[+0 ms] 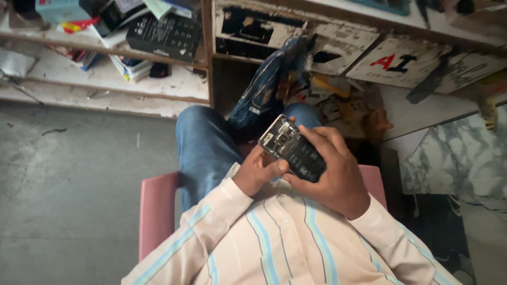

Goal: The person holds a disassembled smartphone, manipulates internal components, and wipes the camera area with a white cloth. The person then powers on the device and navigates the screen while seated.

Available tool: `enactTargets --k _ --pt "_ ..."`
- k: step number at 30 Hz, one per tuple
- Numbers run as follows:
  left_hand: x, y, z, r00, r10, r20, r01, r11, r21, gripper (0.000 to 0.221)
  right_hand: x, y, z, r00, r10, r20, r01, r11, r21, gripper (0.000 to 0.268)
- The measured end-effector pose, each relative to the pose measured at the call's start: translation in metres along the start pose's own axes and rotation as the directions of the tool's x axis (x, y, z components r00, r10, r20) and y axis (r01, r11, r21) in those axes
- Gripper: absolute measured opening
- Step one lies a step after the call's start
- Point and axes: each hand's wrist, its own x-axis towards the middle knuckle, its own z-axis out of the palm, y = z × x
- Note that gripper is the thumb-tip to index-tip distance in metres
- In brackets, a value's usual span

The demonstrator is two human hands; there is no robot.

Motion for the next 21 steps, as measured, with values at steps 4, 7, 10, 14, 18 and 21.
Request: enactTargets --k 4,7,10,14,18,21 --pt "0.005 -0.004 0.005 0.995 -0.01 -0.094 0.011 1.0 0.006 0.09 0.01 -0.004 0.012 0.999 0.014 -0.045 -0.013 1.0 0.023 0.089" --pt "0.01 -0.008 0.003 0.988 0.006 -0.153 -0.002 1.0 0.026 0.084 0.018 -0.007 0.018 0.999 -0.047 -0.02 0.047 0.999 0.024 0.092" --pt "0.009 -0.009 -0.003 0.962 -0.009 -0.273 0.006 1.0 -0.012 0.072 0.027 -0.007 0.015 0.991 -0.012 0.132 0.007 0.999 0.036 0.095" --pt "0.008 -0.011 -0.008 0.928 -0.079 -0.364 -0.011 0.971 -0.24 0.065 0.04 -0.012 0.008 0.96 -0.032 0.279 0.024 0.999 0.032 0.101" --pt "0.009 -0.008 -0.007 0.912 -0.065 -0.406 -0.065 0.952 -0.3 0.062 0.062 -0.013 -0.007 0.904 -0.012 0.427 0.089 0.983 -0.163 0.079" --pt "0.007 0.0 -0.009 0.928 -0.048 -0.369 -0.063 0.957 -0.283 0.065 0.089 -0.002 -0.027 0.95 0.006 0.312 0.09 0.952 -0.292 0.068"
